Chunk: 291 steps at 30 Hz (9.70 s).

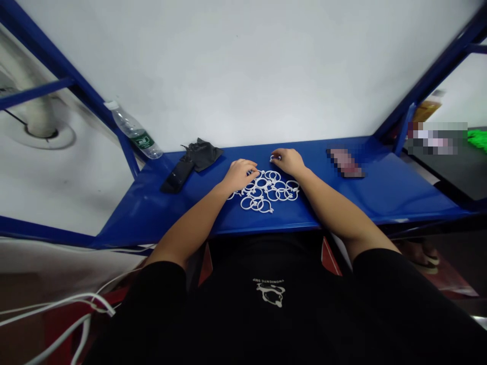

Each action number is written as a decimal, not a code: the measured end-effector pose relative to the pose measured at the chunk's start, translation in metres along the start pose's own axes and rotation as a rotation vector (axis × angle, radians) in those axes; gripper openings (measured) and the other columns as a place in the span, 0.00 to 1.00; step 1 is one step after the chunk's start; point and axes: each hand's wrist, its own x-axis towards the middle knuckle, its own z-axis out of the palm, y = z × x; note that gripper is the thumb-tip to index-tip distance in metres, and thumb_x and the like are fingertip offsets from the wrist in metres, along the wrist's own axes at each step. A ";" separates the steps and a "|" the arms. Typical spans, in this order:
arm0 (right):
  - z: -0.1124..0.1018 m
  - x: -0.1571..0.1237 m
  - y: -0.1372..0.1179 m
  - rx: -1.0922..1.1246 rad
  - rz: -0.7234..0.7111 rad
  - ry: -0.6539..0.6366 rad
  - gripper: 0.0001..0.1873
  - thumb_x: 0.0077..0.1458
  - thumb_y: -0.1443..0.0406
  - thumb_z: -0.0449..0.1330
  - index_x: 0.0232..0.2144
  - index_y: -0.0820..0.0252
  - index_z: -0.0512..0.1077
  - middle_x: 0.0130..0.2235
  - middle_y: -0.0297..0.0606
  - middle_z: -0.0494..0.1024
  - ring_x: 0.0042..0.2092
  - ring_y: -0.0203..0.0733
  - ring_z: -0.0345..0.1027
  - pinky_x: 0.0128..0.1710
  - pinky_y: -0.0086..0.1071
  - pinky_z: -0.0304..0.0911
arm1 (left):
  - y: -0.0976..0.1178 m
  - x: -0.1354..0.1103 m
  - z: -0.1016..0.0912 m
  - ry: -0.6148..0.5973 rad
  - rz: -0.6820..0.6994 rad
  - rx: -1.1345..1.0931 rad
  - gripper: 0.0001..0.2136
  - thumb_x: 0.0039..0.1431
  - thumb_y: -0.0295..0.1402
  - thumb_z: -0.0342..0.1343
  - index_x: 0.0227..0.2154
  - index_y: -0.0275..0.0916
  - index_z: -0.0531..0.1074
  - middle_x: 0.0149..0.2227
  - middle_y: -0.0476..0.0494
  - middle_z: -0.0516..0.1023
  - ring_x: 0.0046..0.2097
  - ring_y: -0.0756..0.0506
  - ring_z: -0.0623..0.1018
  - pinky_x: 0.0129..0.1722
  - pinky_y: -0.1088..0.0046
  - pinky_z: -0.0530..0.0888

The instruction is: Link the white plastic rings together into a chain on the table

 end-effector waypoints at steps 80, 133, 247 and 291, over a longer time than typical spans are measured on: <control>-0.009 -0.001 0.002 -0.130 -0.055 -0.191 0.15 0.68 0.62 0.66 0.51 0.55 0.89 0.52 0.47 0.91 0.54 0.56 0.84 0.53 0.43 0.76 | -0.035 -0.002 -0.016 -0.124 -0.192 0.069 0.15 0.70 0.34 0.65 0.56 0.47 0.88 0.47 0.41 0.90 0.49 0.37 0.86 0.58 0.57 0.79; 0.005 -0.022 -0.033 0.649 -0.383 -0.138 0.10 0.66 0.58 0.69 0.38 0.58 0.83 0.38 0.39 0.86 0.38 0.43 0.76 0.44 0.39 0.70 | 0.001 -0.003 -0.022 0.039 0.201 -0.016 0.12 0.77 0.42 0.62 0.49 0.45 0.89 0.46 0.42 0.91 0.44 0.41 0.88 0.54 0.57 0.80; 0.008 -0.020 -0.028 0.262 -0.331 0.042 0.13 0.68 0.62 0.62 0.46 0.56 0.87 0.36 0.41 0.87 0.38 0.47 0.76 0.40 0.37 0.63 | 0.000 -0.004 -0.009 0.189 0.136 -0.079 0.08 0.74 0.37 0.70 0.50 0.44 0.89 0.46 0.42 0.91 0.47 0.40 0.85 0.54 0.57 0.81; 0.000 -0.010 -0.015 0.138 -0.310 0.120 0.15 0.71 0.63 0.63 0.52 0.57 0.88 0.50 0.49 0.89 0.50 0.54 0.79 0.51 0.43 0.70 | 0.010 -0.003 -0.009 0.245 0.088 -0.062 0.06 0.74 0.32 0.66 0.47 0.42 0.88 0.44 0.42 0.91 0.47 0.41 0.87 0.55 0.58 0.81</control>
